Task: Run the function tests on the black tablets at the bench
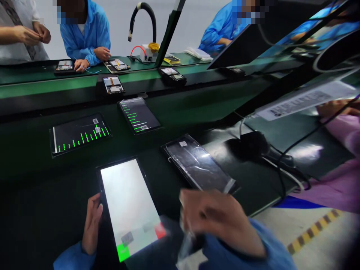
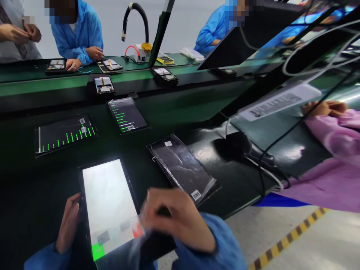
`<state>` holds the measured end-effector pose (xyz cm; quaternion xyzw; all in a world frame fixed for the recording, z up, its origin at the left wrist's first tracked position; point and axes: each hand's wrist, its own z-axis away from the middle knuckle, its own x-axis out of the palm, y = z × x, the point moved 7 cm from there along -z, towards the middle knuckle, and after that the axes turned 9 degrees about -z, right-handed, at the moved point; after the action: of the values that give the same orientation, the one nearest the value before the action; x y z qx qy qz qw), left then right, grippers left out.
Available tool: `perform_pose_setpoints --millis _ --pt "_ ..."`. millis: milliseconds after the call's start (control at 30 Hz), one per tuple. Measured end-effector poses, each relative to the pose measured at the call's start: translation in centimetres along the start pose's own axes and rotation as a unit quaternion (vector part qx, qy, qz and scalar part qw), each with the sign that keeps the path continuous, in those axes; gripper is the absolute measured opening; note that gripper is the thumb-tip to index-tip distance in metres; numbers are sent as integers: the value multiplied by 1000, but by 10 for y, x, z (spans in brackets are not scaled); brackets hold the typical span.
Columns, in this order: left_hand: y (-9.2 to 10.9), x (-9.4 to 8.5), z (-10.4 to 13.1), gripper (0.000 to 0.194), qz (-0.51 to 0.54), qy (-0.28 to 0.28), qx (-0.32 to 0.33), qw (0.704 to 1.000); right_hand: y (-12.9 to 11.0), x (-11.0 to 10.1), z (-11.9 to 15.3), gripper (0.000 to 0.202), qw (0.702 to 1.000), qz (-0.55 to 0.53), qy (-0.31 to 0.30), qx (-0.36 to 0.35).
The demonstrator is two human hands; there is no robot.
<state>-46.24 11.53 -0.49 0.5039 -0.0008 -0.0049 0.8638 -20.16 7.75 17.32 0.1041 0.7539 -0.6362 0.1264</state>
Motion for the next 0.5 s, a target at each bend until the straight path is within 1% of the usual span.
perform_pose_setpoints --millis 33,67,100,133,167,233,267,333,367,433,500 --pt "-3 0 -1 61 5 -5 -8 1000 3 3 -22 39 999 -53 -12 7" --pt "-5 0 -2 61 12 -10 -14 1000 7 1 -43 32 999 -28 21 -11" --pt "-6 0 -2 59 17 -13 -16 1000 14 1 -62 27 997 37 58 -32" --pt "-6 0 -2 57 17 -14 -14 1000 27 2 -79 20 988 115 98 -19" --pt "-6 0 -3 56 16 -14 -13 1000 42 8 -93 14 984 143 105 -6" --pt "-7 0 -4 57 11 -16 -15 1000 72 23 -112 16 978 182 99 13" --pt "-7 0 -5 60 10 -20 -18 1000 84 31 -116 17 977 191 93 17" --pt "-8 -1 -7 64 12 -26 -24 999 95 40 -112 10 972 212 96 13" --pt "-8 0 -7 64 14 -27 -23 999 93 41 -106 6 970 221 104 5" --pt "-3 1 -4 60 18 -26 -11 999 78 40 -84 17 966 231 117 -20" --pt "3 4 1 53 20 -22 5 1000 53 40 -56 22 965 235 101 -62"
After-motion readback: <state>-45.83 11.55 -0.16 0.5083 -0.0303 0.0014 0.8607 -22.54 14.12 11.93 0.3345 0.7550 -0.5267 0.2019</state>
